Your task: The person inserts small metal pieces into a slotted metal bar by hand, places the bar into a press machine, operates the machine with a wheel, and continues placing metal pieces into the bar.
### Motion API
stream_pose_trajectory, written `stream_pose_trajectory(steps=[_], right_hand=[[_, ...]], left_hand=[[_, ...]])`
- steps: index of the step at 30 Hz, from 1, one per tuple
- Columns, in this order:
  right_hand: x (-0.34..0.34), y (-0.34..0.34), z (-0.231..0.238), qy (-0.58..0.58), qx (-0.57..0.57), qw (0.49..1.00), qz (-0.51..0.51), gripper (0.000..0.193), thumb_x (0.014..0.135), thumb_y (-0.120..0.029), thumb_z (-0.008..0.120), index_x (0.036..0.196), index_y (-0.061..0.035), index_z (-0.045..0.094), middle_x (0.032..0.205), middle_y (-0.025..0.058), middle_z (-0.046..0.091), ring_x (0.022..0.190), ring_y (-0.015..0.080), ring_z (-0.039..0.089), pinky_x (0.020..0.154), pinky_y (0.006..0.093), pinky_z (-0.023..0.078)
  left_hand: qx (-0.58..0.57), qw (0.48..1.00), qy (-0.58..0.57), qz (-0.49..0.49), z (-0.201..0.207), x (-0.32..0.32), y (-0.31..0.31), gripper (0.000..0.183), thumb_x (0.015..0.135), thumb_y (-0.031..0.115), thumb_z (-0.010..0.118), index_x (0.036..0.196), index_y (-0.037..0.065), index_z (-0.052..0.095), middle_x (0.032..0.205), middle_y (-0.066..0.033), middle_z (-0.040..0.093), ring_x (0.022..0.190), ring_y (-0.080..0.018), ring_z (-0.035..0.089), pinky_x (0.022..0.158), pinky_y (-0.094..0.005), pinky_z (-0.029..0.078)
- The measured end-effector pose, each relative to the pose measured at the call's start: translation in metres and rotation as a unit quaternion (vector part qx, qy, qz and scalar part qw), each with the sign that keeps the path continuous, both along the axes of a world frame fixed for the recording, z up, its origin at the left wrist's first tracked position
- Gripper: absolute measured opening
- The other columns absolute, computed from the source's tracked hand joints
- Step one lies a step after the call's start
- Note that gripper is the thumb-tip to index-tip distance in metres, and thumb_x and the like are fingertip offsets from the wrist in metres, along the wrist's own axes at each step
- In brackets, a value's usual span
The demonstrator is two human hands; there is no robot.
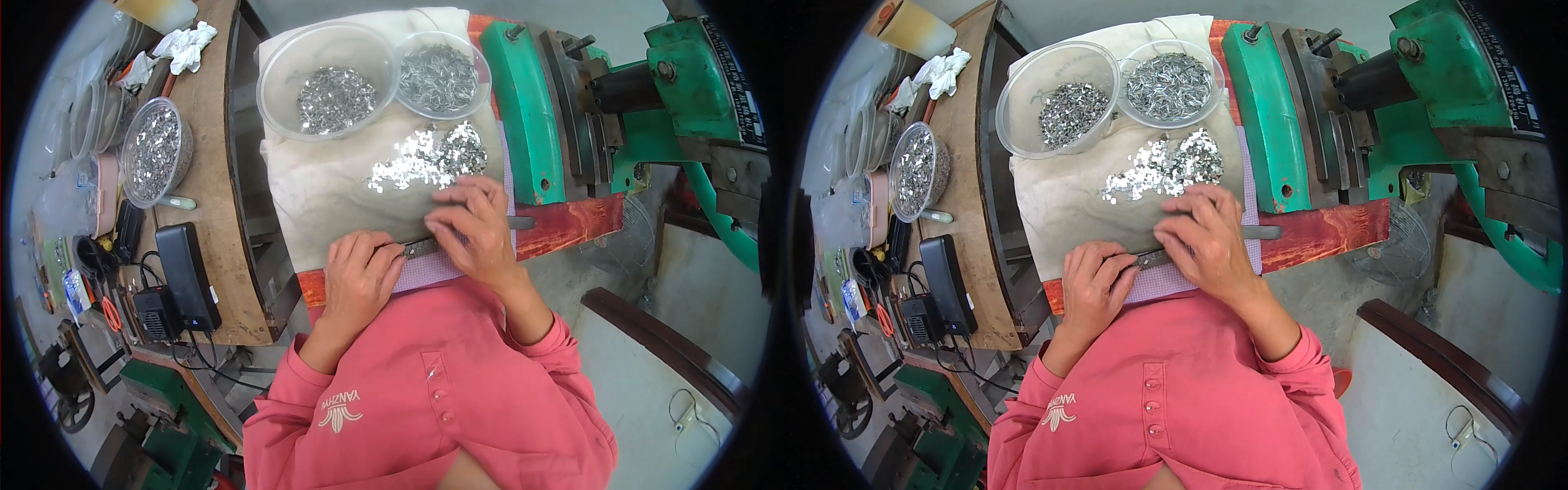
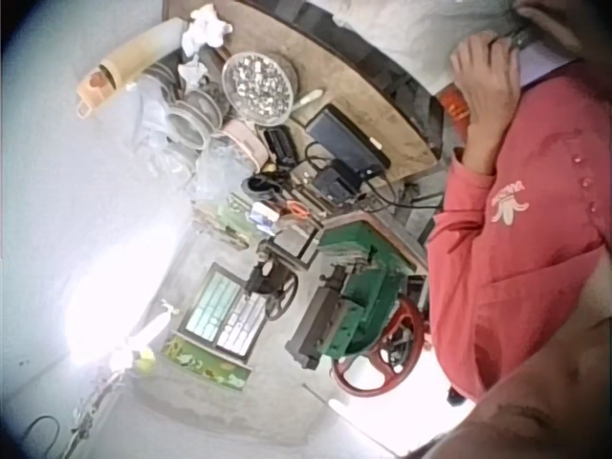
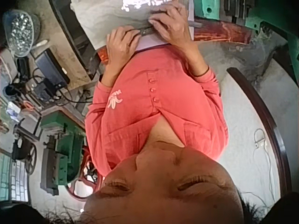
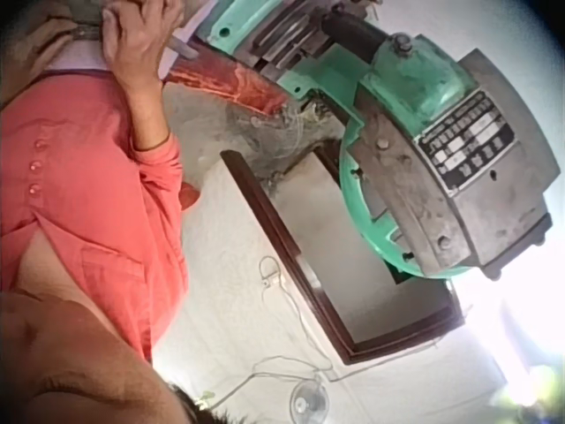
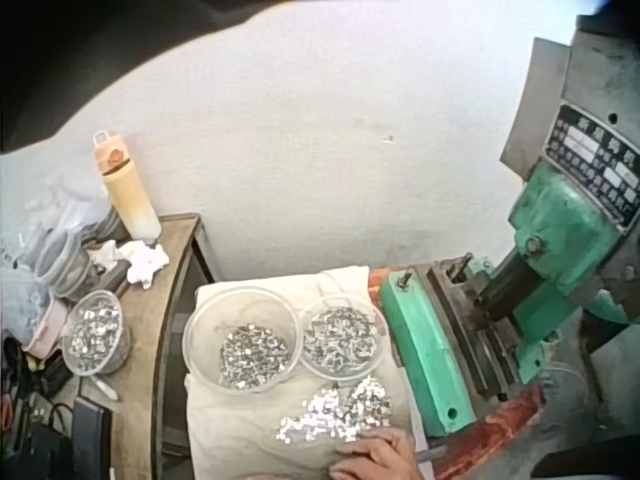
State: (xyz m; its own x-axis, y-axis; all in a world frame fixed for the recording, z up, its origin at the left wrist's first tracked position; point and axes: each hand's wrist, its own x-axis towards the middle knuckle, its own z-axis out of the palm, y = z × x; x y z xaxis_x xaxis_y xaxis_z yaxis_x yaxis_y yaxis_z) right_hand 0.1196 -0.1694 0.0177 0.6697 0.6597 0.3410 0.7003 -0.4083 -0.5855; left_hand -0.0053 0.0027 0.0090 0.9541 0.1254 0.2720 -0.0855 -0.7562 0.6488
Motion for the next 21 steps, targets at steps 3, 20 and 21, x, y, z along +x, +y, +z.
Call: stream_pose_trajectory(steps=[3,20,21], right_hand=[[-0.016,-0.009,-0.001,0.025,0.000,1.000,0.014,0.016,0.074,-0.011,0.081,0.087,-0.0105,0.073,0.109,0.0023,0.067,0.114,0.0306,0.053,0.096,0.0434,0.039],[-0.028,0.002,0.004,-0.030,-0.062,0.996,0.052,0.016,0.074,-0.016,0.079,0.088,-0.0121,0.071,0.116,0.0009,0.064,0.123,0.0281,0.049,0.102,0.0458,0.036],[-0.027,0.003,0.002,-0.038,-0.062,0.995,0.066,0.015,0.075,-0.015,0.078,0.088,-0.0116,0.070,0.115,0.0010,0.064,0.123,0.0282,0.049,0.102,0.0460,0.036]], left_hand=[[0.004,1.000,-0.002,0.003,0.001,0.001,-0.001,0.023,0.073,0.008,0.080,0.093,0.008,0.069,0.099,-0.0048,0.065,0.094,-0.0258,0.061,0.079,-0.0382,0.043],[-0.054,0.998,0.009,0.030,-0.003,-0.002,-0.005,0.020,0.073,0.002,0.078,0.089,0.006,0.068,0.097,-0.0068,0.066,0.091,-0.0271,0.060,0.080,-0.0383,0.044],[-0.067,0.997,0.013,0.035,-0.002,-0.002,-0.005,0.021,0.072,0.002,0.079,0.090,0.005,0.068,0.097,-0.0074,0.066,0.091,-0.0275,0.061,0.079,-0.0384,0.044]])
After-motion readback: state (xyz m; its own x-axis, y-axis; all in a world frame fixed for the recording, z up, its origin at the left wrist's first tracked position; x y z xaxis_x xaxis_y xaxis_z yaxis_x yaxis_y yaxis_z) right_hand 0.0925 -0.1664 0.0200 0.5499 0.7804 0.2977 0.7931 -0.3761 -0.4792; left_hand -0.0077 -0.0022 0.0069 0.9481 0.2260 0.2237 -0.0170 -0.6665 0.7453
